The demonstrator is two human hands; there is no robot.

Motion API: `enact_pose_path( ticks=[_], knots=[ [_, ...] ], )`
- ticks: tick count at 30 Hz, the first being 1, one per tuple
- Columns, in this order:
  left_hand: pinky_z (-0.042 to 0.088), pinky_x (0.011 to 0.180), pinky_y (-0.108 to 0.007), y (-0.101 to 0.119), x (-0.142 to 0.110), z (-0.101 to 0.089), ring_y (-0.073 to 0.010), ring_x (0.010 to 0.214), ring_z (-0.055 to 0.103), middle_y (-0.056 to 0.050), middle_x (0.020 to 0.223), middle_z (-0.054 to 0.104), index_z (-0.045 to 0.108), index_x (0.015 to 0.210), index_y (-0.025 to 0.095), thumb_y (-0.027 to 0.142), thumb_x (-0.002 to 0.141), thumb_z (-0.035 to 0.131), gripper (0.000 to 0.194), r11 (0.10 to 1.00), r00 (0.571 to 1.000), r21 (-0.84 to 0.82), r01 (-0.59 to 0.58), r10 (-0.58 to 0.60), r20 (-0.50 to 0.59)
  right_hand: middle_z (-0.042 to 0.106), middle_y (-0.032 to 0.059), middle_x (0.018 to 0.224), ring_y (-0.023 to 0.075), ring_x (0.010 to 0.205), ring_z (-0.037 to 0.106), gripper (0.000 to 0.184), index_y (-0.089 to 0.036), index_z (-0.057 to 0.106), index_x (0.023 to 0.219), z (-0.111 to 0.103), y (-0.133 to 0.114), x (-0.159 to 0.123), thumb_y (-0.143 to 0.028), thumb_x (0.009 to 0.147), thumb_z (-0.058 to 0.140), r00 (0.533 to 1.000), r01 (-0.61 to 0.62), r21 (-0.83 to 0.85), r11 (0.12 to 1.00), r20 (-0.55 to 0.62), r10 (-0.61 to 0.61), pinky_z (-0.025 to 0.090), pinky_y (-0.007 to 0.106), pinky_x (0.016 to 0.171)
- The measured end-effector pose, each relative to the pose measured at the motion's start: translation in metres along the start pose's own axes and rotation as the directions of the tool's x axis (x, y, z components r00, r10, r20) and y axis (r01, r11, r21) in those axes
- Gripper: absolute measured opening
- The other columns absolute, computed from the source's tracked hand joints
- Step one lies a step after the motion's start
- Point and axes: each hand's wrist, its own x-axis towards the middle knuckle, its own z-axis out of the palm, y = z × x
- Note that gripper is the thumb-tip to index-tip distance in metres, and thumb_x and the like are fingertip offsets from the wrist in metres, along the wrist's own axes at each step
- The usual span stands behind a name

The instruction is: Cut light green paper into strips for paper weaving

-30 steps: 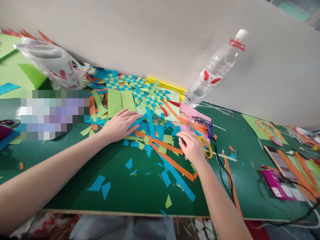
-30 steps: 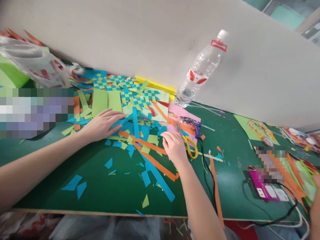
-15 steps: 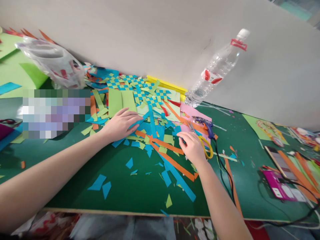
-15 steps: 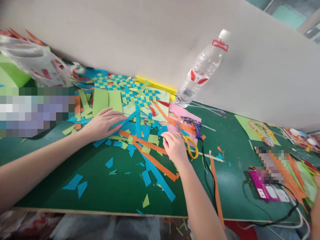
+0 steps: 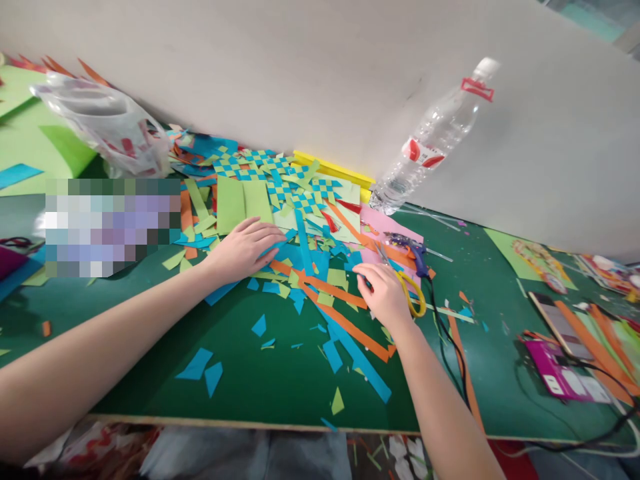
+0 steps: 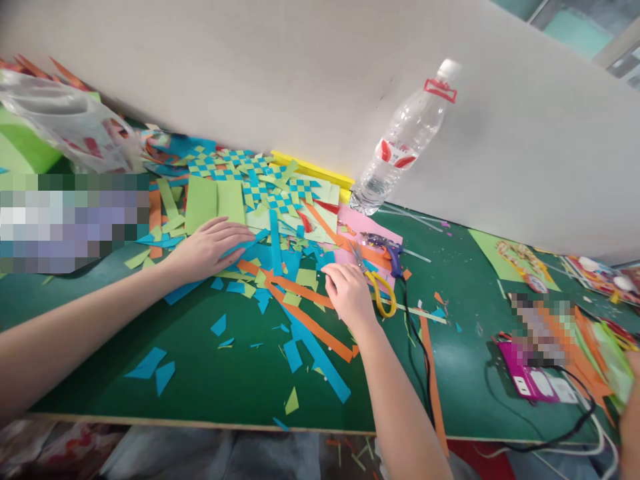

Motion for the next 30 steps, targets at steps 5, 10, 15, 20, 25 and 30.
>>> enact_pose_path(
  ticks=[5, 10, 15, 20, 25, 30],
  knots=[
    [0.019, 0.119, -0.048, 0.0, -0.002, 0.006, -0.0204, 0.132, 0.047, -0.005, 0.13, 0.062, 0.058, 0.127, 0.023, 0.039, 0.099, 0.035, 0.039, 0.999, 0.995, -0.013, -0.034, 0.035, 0.095, 0.073, 0.0065, 0.096, 0.0218, 0.088, 0.066, 0.021, -0.02, 0.066, 0.098, 0.001, 0.0, 0.0, -0.011, 0.09, 0.048, 1.0, 0.006, 0.01, 1.0, -0.008, -0.006, 0.052, 0.04, 0.084],
    [0.016, 0.119, -0.052, -0.001, -0.002, 0.005, -0.0237, 0.124, 0.054, -0.011, 0.124, 0.065, 0.061, 0.122, 0.019, 0.043, 0.1, 0.029, 0.047, 0.993, 0.995, 0.103, 0.063, -0.071, 0.071, 0.073, 0.0065, 0.096, 0.0219, 0.089, 0.066, 0.021, -0.02, 0.066, 0.097, 0.0, -0.001, 0.0, -0.012, 0.09, 0.048, 1.0, 0.006, 0.007, 1.0, -0.006, -0.006, 0.051, 0.04, 0.084],
    [0.016, 0.118, -0.053, 0.008, -0.001, 0.001, -0.0254, 0.13, 0.048, -0.01, 0.132, 0.059, 0.055, 0.131, 0.02, 0.047, 0.099, 0.033, 0.047, 0.991, 0.994, 0.096, 0.091, -0.096, 0.05, 0.073, 0.0065, 0.096, 0.022, 0.089, 0.066, 0.02, -0.02, 0.065, 0.097, 0.0, 0.0, 0.0, -0.012, 0.09, 0.049, 1.0, 0.01, 0.004, 1.0, -0.007, -0.01, 0.051, 0.039, 0.084],
    [0.019, 0.118, -0.05, 0.022, -0.003, 0.001, -0.0273, 0.145, 0.023, -0.005, 0.156, 0.03, 0.048, 0.137, 0.033, 0.053, 0.095, 0.041, 0.047, 0.978, 0.952, -0.013, -0.206, 0.203, 0.227, 0.073, 0.0064, 0.097, 0.0214, 0.088, 0.066, 0.021, -0.021, 0.066, 0.098, 0.002, 0.001, -0.001, -0.013, 0.09, 0.049, 1.0, -0.003, 0.008, 1.0, -0.001, 0.003, 0.051, 0.039, 0.085],
    [0.012, 0.119, -0.054, 0.024, -0.007, 0.006, -0.0275, 0.144, 0.026, -0.002, 0.155, 0.032, 0.044, 0.139, 0.041, 0.055, 0.095, 0.041, 0.046, 0.964, 0.916, -0.052, -0.26, 0.264, 0.301, 0.073, 0.0066, 0.097, 0.0213, 0.089, 0.066, 0.021, -0.02, 0.067, 0.098, 0.003, 0.002, -0.002, -0.014, 0.091, 0.049, 1.0, -0.004, 0.011, 1.0, 0.004, 0.004, 0.051, 0.04, 0.085],
    [0.01, 0.121, -0.046, 0.021, -0.005, 0.006, -0.0223, 0.14, 0.035, -0.003, 0.148, 0.045, 0.044, 0.14, 0.035, 0.053, 0.096, 0.039, 0.048, 0.964, 0.931, -0.093, -0.248, 0.264, 0.252, 0.073, 0.0077, 0.098, 0.022, 0.09, 0.066, 0.02, -0.019, 0.067, 0.099, 0.002, 0.002, -0.002, -0.014, 0.091, 0.049, 1.0, -0.004, 0.015, 1.0, 0.016, 0.004, 0.05, 0.04, 0.087]
  ],
)
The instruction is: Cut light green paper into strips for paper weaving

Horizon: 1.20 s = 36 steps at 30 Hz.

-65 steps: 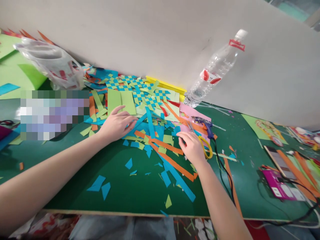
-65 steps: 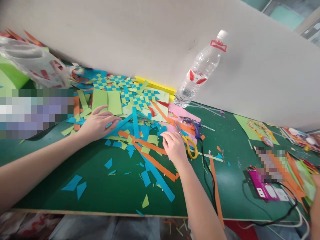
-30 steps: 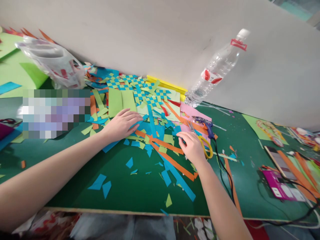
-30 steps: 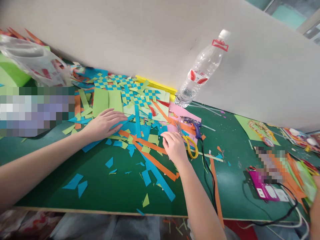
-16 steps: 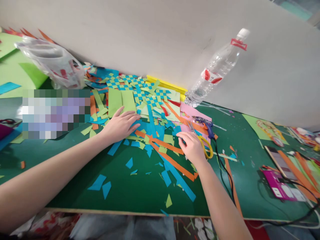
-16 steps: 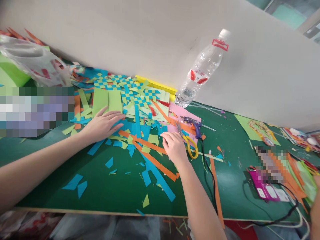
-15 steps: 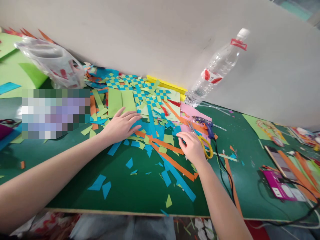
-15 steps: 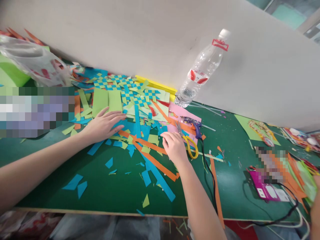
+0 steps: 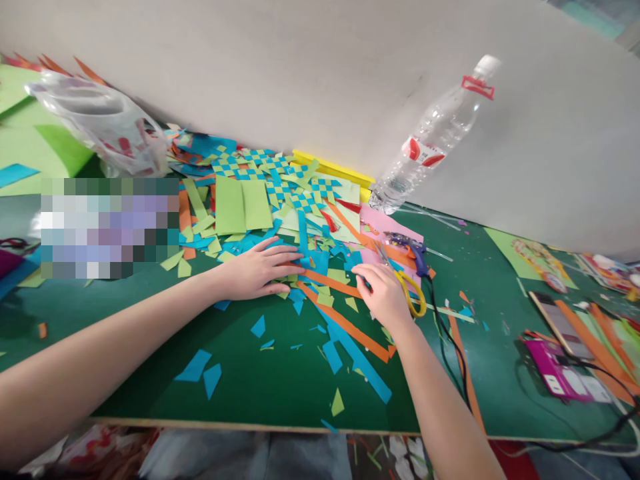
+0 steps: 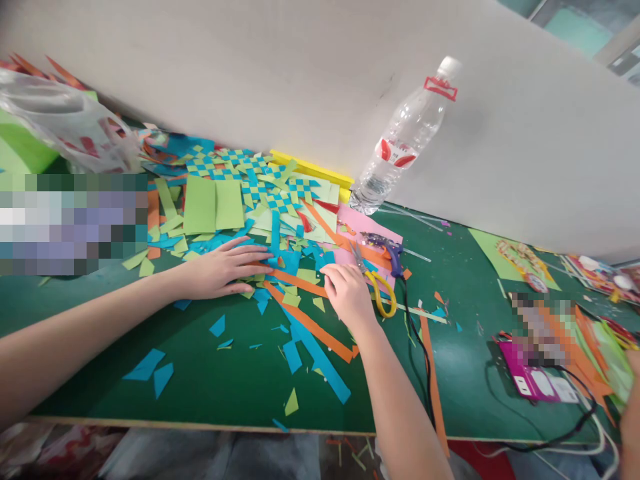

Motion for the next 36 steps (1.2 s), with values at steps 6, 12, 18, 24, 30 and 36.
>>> enact_pose_path(
  ticks=[6, 12, 18, 24, 30, 36],
  knots=[
    [0.008, 0.121, -0.044, 0.0, 0.001, 0.001, -0.0209, 0.138, 0.038, -0.004, 0.144, 0.049, 0.039, 0.144, 0.03, 0.052, 0.097, 0.038, 0.052, 0.998, 0.999, -0.051, 0.044, -0.044, -0.01, 0.073, 0.0071, 0.099, 0.0229, 0.09, 0.067, 0.023, -0.021, 0.067, 0.099, -0.002, -0.002, 0.001, -0.015, 0.091, 0.047, 0.999, -0.027, 0.009, 1.0, 0.026, 0.027, 0.051, 0.043, 0.086],
    [0.03, 0.115, -0.045, -0.003, 0.0, -0.007, -0.024, 0.132, 0.045, -0.007, 0.14, 0.052, 0.047, 0.139, 0.025, 0.047, 0.1, 0.032, 0.047, 0.946, 0.96, -0.269, 0.181, -0.229, -0.16, 0.073, 0.0069, 0.096, 0.0224, 0.089, 0.067, 0.022, -0.021, 0.067, 0.097, -0.003, -0.003, 0.002, -0.012, 0.09, 0.047, 1.0, -0.003, 0.001, 1.0, 0.018, 0.003, 0.052, 0.041, 0.085],
    [0.045, 0.105, -0.047, -0.033, -0.005, -0.015, -0.0254, 0.122, 0.056, -0.011, 0.146, 0.044, 0.042, 0.139, 0.021, 0.038, 0.097, 0.043, 0.046, 0.535, 0.565, -0.841, 0.083, -0.721, -0.402, 0.073, 0.0078, 0.097, 0.0231, 0.089, 0.067, 0.021, -0.019, 0.066, 0.097, -0.003, -0.002, 0.002, -0.012, 0.09, 0.048, 1.0, 0.002, 0.003, 1.0, 0.01, -0.002, 0.052, 0.041, 0.084],
    [0.037, 0.112, -0.049, -0.057, -0.009, -0.019, -0.0249, 0.137, 0.04, -0.004, 0.161, 0.011, 0.036, 0.137, 0.026, 0.023, 0.084, 0.05, 0.055, 0.251, 0.285, -0.966, -0.066, -0.923, -0.259, 0.073, 0.0069, 0.096, 0.0224, 0.089, 0.068, 0.022, -0.02, 0.066, 0.097, -0.004, -0.003, 0.002, -0.011, 0.091, 0.047, 1.0, 0.002, 0.003, 1.0, 0.017, -0.002, 0.052, 0.041, 0.084],
    [0.035, 0.113, -0.047, -0.061, -0.012, -0.014, -0.0247, 0.143, 0.028, -0.007, 0.161, 0.01, 0.023, 0.145, 0.025, 0.032, 0.087, 0.046, 0.063, 0.265, 0.347, -0.963, 0.047, -0.908, -0.233, 0.073, 0.0068, 0.097, 0.0227, 0.089, 0.068, 0.023, -0.021, 0.066, 0.098, -0.003, -0.003, 0.002, -0.012, 0.091, 0.046, 1.0, 0.004, 0.003, 1.0, 0.026, -0.004, 0.052, 0.042, 0.084],
    [0.043, 0.108, -0.049, -0.052, -0.013, 0.0, -0.033, 0.135, 0.042, -0.015, 0.159, 0.016, 0.028, 0.144, 0.021, 0.035, 0.089, 0.053, 0.061, 0.357, 0.292, -0.917, 0.178, -0.909, -0.298, 0.073, 0.0063, 0.097, 0.0221, 0.089, 0.068, 0.023, -0.021, 0.066, 0.098, -0.002, -0.002, 0.001, -0.011, 0.091, 0.046, 1.0, 0.007, -0.004, 1.0, 0.025, -0.007, 0.052, 0.041, 0.084]
  ],
)
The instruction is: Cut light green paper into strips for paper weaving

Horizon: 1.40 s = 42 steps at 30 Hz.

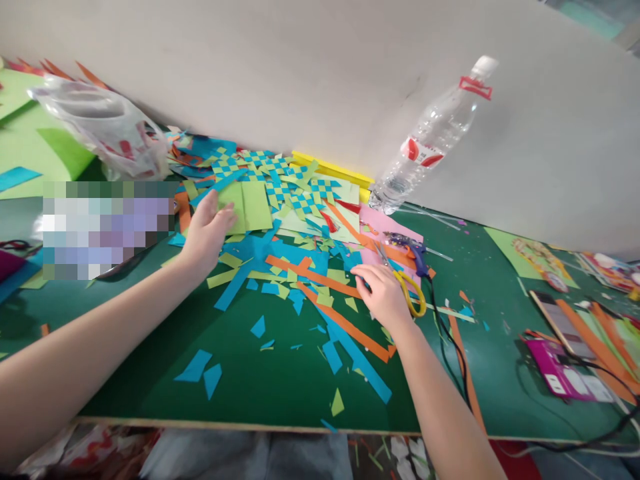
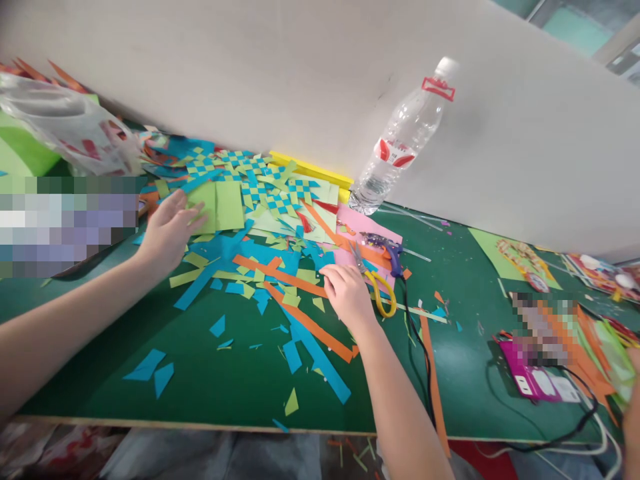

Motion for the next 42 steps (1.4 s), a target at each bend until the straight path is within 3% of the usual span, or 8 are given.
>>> enact_pose_path(
  ticks=[6, 12, 19, 25, 29, 32, 38, 42],
  knots=[
    [0.056, 0.09, -0.043, 0.014, -0.014, 0.007, -0.0268, 0.121, 0.054, -0.015, 0.138, 0.045, 0.039, 0.132, 0.021, 0.023, 0.09, 0.051, 0.044, 0.903, 0.959, 0.325, -0.281, 0.258, 0.113, 0.073, 0.0075, 0.098, 0.0237, 0.091, 0.067, 0.024, -0.021, 0.067, 0.099, 0.0, 0.0, -0.001, -0.012, 0.091, 0.046, 0.998, -0.045, 0.015, 0.999, -0.04, 0.046, 0.053, 0.042, 0.085],
    [0.036, 0.11, -0.054, 0.032, -0.033, 0.015, -0.0312, 0.133, 0.041, -0.015, 0.14, 0.044, 0.034, 0.139, 0.022, 0.023, 0.087, 0.057, 0.057, 0.451, 0.686, 0.529, -0.719, 0.585, 0.432, 0.072, 0.0075, 0.099, 0.0222, 0.093, 0.068, 0.021, -0.023, 0.066, 0.1, -0.005, -0.004, 0.0, -0.018, 0.092, 0.047, 0.965, -0.165, 0.183, 0.969, -0.175, 0.197, 0.056, 0.039, 0.083],
    [0.013, 0.121, -0.055, 0.04, -0.05, 0.02, -0.0267, 0.14, 0.036, -0.005, 0.15, 0.041, 0.02, 0.149, 0.033, 0.033, 0.091, 0.057, 0.069, 0.147, 0.41, 0.399, -0.905, 0.553, 0.725, 0.073, 0.0059, 0.095, 0.0201, 0.087, 0.07, 0.013, -0.022, 0.068, 0.095, -0.004, -0.007, -0.002, -0.023, 0.089, 0.056, 0.944, -0.274, 0.484, 0.831, -0.03, 0.329, 0.059, 0.033, 0.075],
    [0.001, 0.12, -0.058, 0.045, -0.053, 0.021, -0.0225, 0.138, 0.039, -0.004, 0.145, 0.048, 0.024, 0.149, 0.032, 0.029, 0.096, 0.051, 0.059, 0.155, 0.38, 0.347, -0.925, 0.422, 0.823, 0.072, 0.0058, 0.096, 0.0201, 0.091, 0.069, 0.013, -0.022, 0.069, 0.093, -0.004, -0.018, 0.0, -0.022, 0.089, 0.056, 0.953, -0.298, 0.622, 0.724, 0.158, 0.257, 0.059, 0.035, 0.079],
    [0.0, 0.12, -0.059, 0.043, -0.049, 0.021, -0.0199, 0.123, 0.056, -0.004, 0.129, 0.063, 0.04, 0.141, 0.031, 0.027, 0.097, 0.047, 0.045, 0.203, 0.395, 0.339, -0.918, 0.433, 0.81, 0.072, 0.0055, 0.098, 0.0193, 0.092, 0.068, 0.014, -0.023, 0.069, 0.095, -0.003, -0.019, -0.001, -0.022, 0.09, 0.055, 0.951, -0.309, 0.649, 0.695, 0.212, 0.226, 0.058, 0.033, 0.079],
    [0.002, 0.121, -0.058, 0.041, -0.046, 0.021, -0.0198, 0.116, 0.061, -0.004, 0.12, 0.067, 0.05, 0.133, 0.027, 0.027, 0.097, 0.047, 0.036, 0.157, 0.362, 0.328, -0.932, 0.465, 0.808, 0.072, 0.0056, 0.099, 0.0195, 0.092, 0.068, 0.014, -0.023, 0.069, 0.096, 0.0, -0.017, -0.002, -0.024, 0.09, 0.056, 0.941, -0.338, 0.649, 0.681, 0.212, 0.265, 0.059, 0.033, 0.077],
    [0.014, 0.12, -0.057, 0.038, -0.044, 0.024, -0.0186, 0.099, 0.065, -0.003, 0.101, 0.071, 0.058, 0.122, 0.019, 0.031, 0.096, 0.048, 0.03, -0.051, 0.241, 0.317, -0.947, 0.537, 0.809, 0.072, 0.0053, 0.097, 0.0201, 0.091, 0.068, 0.015, -0.022, 0.069, 0.096, 0.006, -0.013, -0.002, -0.025, 0.088, 0.057, 0.928, -0.362, 0.568, 0.739, 0.143, 0.345, 0.057, 0.035, 0.081],
    [0.022, 0.118, -0.054, 0.037, -0.043, 0.024, -0.0179, 0.094, 0.065, -0.002, 0.093, 0.069, 0.059, 0.121, 0.019, 0.036, 0.095, 0.05, 0.032, -0.053, 0.245, 0.311, -0.949, 0.496, 0.833, 0.073, 0.0048, 0.096, 0.0201, 0.089, 0.069, 0.015, -0.022, 0.069, 0.095, 0.004, -0.013, 0.0, -0.022, 0.089, 0.056, 0.951, -0.3, 0.474, 0.828, 0.084, 0.296, 0.056, 0.035, 0.081]
  ],
)
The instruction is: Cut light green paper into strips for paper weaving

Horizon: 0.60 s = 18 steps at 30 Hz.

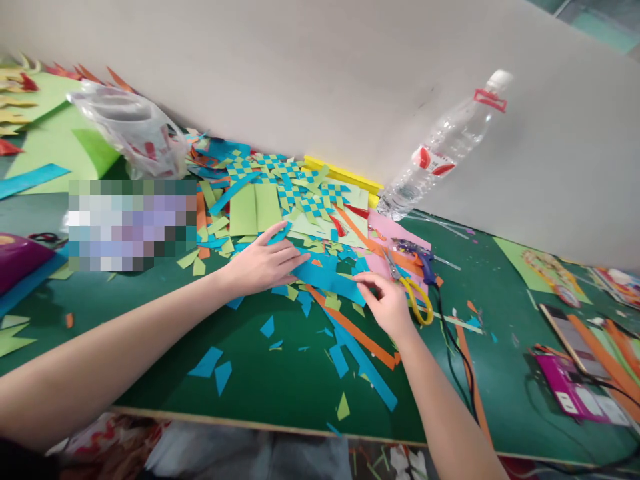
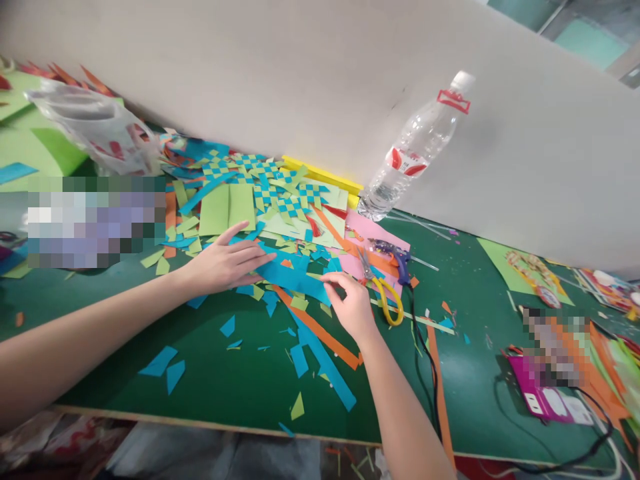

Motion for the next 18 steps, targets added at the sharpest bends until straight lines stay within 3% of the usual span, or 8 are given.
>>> enact_pose_path(
  ticks=[11, 18],
  knots=[
    [0.028, 0.114, -0.054, -0.0014, -0.0005, -0.0008, -0.0179, 0.085, 0.066, -0.005, 0.088, 0.072, 0.065, 0.11, 0.016, 0.031, 0.095, 0.052, 0.025, 0.991, 1.0, -0.136, -0.005, 0.005, -0.006, 0.071, 0.0053, 0.097, 0.0198, 0.094, 0.067, 0.014, -0.023, 0.067, 0.097, 0.0022, 0.0009, -0.002, -0.02, 0.092, 0.054, 0.991, 0.134, -0.092, 0.987, 0.018, -0.133, 0.055, 0.037, 0.087],
    [0.031, 0.112, -0.05, -0.0015, 0.0002, -0.0003, -0.0158, 0.082, 0.066, -0.003, 0.085, 0.071, 0.066, 0.105, 0.017, 0.031, 0.097, 0.048, 0.024, 0.992, 1.0, -0.127, -0.02, 0.019, -0.011, 0.07, 0.0061, 0.1, 0.0206, 0.096, 0.066, 0.013, -0.023, 0.065, 0.1, 0.0019, -0.0013, -0.0035, -0.021, 0.092, 0.054, 0.982, 0.185, -0.128, 0.974, 0.051, -0.179, 0.054, 0.039, 0.088]
  ],
)
